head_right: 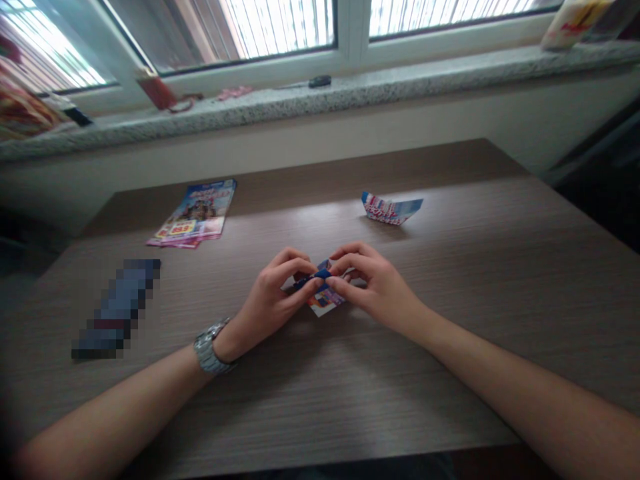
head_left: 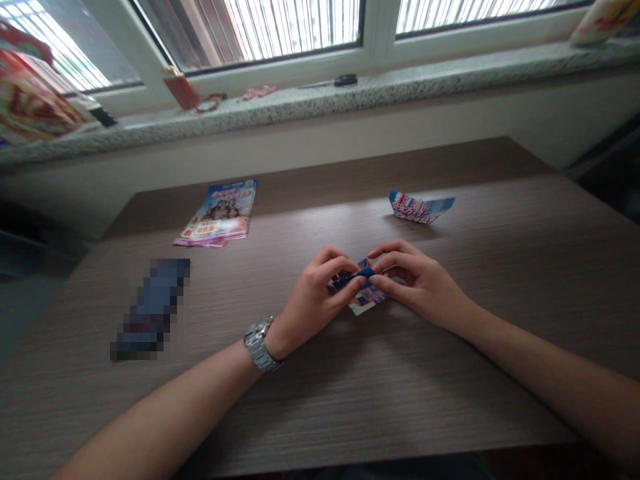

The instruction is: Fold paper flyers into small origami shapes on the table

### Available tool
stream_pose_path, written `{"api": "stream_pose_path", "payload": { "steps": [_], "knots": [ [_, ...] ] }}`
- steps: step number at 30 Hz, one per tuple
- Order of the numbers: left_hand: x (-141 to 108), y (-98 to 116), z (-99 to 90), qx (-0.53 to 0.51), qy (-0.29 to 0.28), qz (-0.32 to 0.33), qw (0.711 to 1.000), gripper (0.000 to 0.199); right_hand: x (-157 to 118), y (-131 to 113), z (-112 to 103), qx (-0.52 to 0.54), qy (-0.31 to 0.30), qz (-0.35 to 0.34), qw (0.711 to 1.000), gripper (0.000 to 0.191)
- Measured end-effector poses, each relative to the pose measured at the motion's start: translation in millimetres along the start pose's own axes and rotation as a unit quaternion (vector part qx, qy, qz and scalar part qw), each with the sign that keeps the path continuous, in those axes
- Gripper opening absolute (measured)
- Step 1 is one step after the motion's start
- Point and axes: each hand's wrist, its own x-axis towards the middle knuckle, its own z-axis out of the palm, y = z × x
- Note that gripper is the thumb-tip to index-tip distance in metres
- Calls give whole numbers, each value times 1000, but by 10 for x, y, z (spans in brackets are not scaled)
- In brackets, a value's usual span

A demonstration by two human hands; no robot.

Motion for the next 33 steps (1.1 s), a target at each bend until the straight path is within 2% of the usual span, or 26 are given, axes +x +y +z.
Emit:
{"api": "stream_pose_path", "payload": {
  "steps": [5, 12, 23, 29, 33],
  "knots": [
    [-5, 1, 3, -8, -4, -7, 1000, 3, -9, -8, -1, -13, -19, 17, 1000, 14],
    [-10, 6, 3, -9, -8, 2, 1000, 3, -11, -46, 2, -20, -15, 5, 1000, 18],
    [4, -22, -17, -11, 2, -5, 1000, 7, 9, 26, 8, -1, -3, 16, 1000, 19],
    [7, -54, -22, -12, 27, 0, 1000, 6, -13, 51, -11, 39, -77, 61, 994, 21],
    [6, -61, -17, -12, 31, -6, 999, 7, -29, 48, -9, 34, -73, 64, 995, 20]
  ]
}}
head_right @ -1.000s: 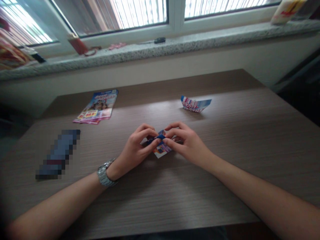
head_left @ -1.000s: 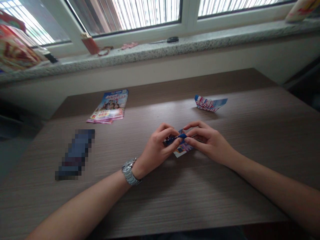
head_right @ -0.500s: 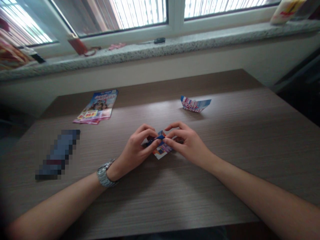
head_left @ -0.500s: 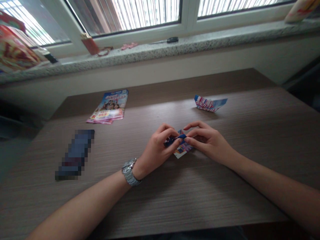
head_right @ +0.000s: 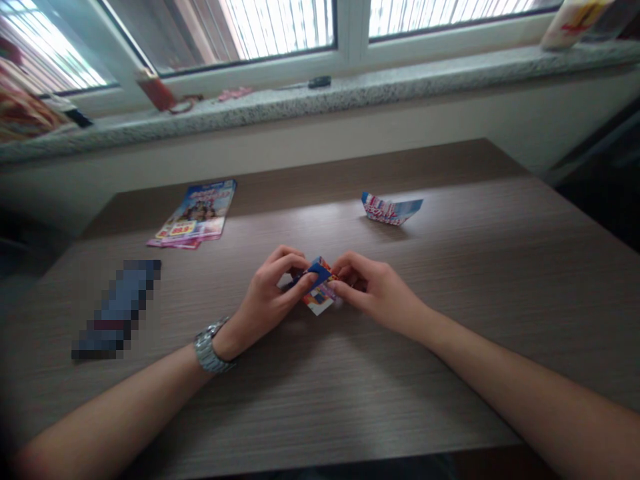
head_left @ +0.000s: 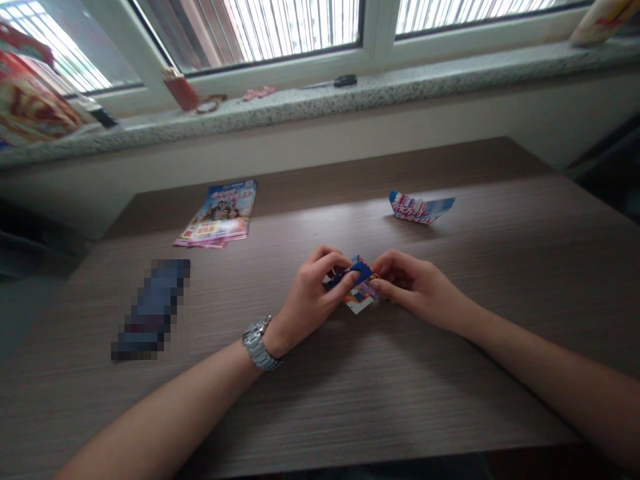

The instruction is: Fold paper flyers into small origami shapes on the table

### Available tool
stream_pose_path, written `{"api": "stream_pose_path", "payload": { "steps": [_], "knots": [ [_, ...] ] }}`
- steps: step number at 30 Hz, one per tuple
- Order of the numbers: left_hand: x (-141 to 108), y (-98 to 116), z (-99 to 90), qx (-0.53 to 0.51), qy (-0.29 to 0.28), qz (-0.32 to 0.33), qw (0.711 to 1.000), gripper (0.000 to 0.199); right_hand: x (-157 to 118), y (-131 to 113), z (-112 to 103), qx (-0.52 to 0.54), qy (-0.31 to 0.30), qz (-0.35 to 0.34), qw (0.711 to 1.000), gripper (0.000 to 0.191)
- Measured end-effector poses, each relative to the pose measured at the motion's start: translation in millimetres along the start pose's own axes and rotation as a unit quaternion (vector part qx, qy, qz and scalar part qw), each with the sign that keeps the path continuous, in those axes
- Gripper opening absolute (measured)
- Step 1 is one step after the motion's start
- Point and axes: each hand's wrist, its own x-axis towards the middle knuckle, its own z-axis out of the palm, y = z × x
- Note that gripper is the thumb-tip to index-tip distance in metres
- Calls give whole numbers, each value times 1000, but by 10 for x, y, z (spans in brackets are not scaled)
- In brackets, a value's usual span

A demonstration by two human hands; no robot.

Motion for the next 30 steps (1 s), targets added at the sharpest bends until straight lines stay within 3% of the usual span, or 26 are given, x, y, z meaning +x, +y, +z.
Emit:
{"api": "stream_pose_path", "payload": {
  "steps": [3, 8, 12, 17, 22, 30],
  "knots": [
    [-2, -1, -2, 9, 7, -2, 1000, 8, 1, -25, -2, -26, 30, -18, 999, 19],
    [-13, 23, -5, 49, 48, 8, 998, 29, 3, -57, -26, -69, 77, -45, 994, 16],
    [-30, 57, 10, 24, 12, 8, 1000, 30, 4, -56, -50, -123, 94, -64, 986, 14],
    [-47, 65, 23, -37, -26, -18, 999, 48, 10, -77, -50, -194, 94, -158, 964, 6],
    [-41, 74, 17, -58, -29, -14, 998, 39, 7, -70, -33, -196, 93, -180, 959, 14],
    [-19, 78, 8, -86, 25, -56, 994, 21, -17, -67, -29, -179, 62, -225, 956, 40]
  ]
}}
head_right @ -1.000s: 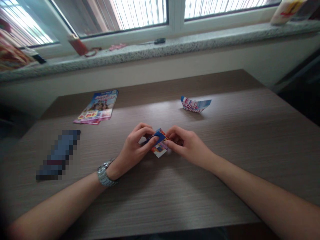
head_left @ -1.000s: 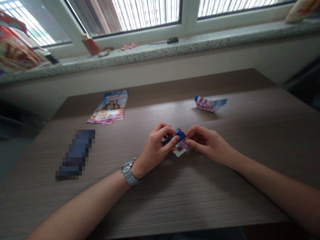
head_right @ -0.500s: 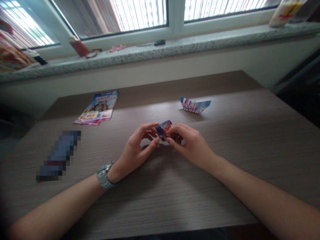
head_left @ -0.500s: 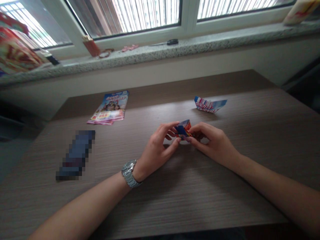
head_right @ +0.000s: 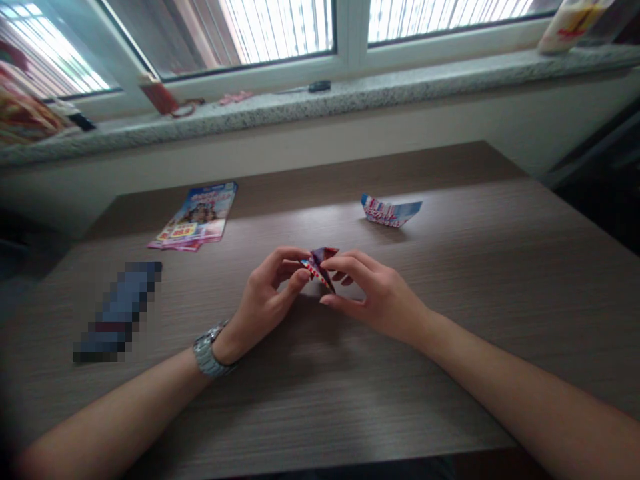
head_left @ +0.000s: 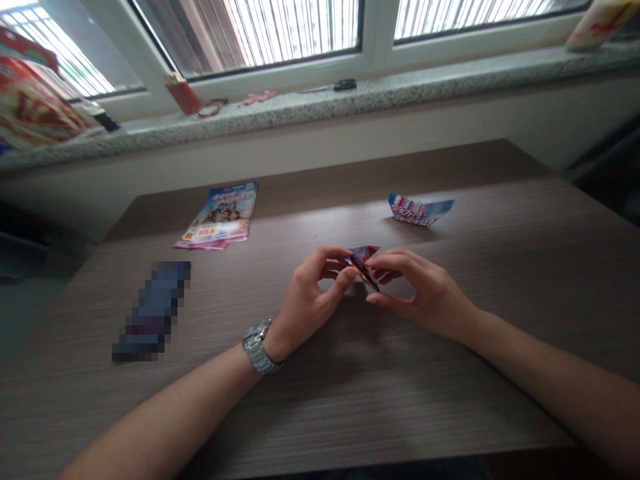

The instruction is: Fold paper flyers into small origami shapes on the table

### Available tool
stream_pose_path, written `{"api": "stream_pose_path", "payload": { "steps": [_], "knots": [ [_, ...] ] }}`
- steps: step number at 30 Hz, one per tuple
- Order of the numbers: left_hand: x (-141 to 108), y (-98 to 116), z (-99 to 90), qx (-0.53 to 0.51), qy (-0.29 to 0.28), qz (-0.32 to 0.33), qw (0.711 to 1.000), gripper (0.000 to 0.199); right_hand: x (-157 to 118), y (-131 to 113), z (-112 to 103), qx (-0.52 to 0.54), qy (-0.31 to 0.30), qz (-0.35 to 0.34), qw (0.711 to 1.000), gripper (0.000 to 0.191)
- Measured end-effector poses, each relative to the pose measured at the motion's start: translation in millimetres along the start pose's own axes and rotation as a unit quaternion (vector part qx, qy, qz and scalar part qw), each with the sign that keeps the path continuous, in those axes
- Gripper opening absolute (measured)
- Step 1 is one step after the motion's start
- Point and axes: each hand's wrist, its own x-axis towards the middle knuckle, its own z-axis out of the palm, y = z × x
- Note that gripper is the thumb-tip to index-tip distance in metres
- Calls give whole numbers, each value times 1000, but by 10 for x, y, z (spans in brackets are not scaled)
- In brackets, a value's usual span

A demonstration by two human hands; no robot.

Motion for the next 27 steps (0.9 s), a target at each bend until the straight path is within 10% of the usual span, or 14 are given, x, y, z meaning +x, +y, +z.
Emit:
{"api": "stream_pose_path", "payload": {
  "steps": [14, 27],
  "knots": [
    [28, -27, -18, -21, -19, -31, 999, 16, 35, -5, -75, 1, 83, 72, 994, 17],
    [18, -56, -35, -29, -60, -38, 997, 19, 14, 56, -1, 113, -20, 166, 979, 27]
  ]
}}
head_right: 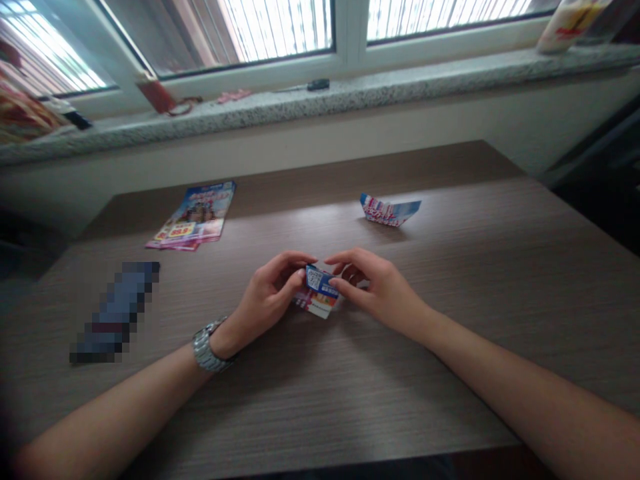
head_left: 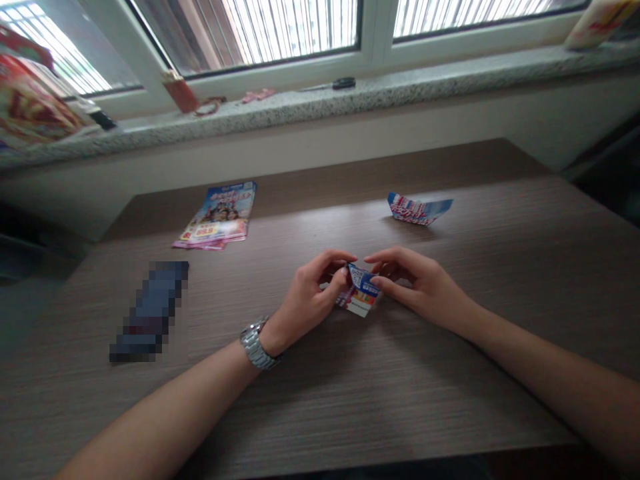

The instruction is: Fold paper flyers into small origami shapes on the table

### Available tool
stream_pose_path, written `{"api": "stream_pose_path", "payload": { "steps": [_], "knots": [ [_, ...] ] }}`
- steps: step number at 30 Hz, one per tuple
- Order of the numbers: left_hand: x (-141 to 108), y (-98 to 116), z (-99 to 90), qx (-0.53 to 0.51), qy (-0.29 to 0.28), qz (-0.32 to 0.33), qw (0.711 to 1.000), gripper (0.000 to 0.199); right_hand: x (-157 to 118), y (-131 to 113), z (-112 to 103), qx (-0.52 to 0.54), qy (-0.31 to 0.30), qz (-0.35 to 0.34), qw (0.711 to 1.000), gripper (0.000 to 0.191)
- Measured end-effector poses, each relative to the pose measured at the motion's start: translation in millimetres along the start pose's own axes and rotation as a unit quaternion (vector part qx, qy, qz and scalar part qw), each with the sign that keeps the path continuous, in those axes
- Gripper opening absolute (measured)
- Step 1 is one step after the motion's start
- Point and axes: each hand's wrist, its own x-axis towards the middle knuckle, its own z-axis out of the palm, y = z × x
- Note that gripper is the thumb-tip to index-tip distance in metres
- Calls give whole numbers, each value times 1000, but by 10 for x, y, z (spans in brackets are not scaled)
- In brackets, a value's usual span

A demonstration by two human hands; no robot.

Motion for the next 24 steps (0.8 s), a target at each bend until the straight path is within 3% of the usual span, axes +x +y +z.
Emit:
{"api": "stream_pose_path", "payload": {
  "steps": [8, 15, 24],
  "knots": [
    [-6, -86, 5, -31, -6, -15, 999, 19, 10, 44, 26, 4, 1, 25, 1000, 23],
    [1, -74, 12, -6, 1, -17, 1000, 17, 3, 17, 21, -37, 10, -10, 999, 20],
    [-2, -30, 33, -4, -3, -14, 1000, 17, 0, -23, 68, -148, 31, -88, 985, 33]
  ]
}}
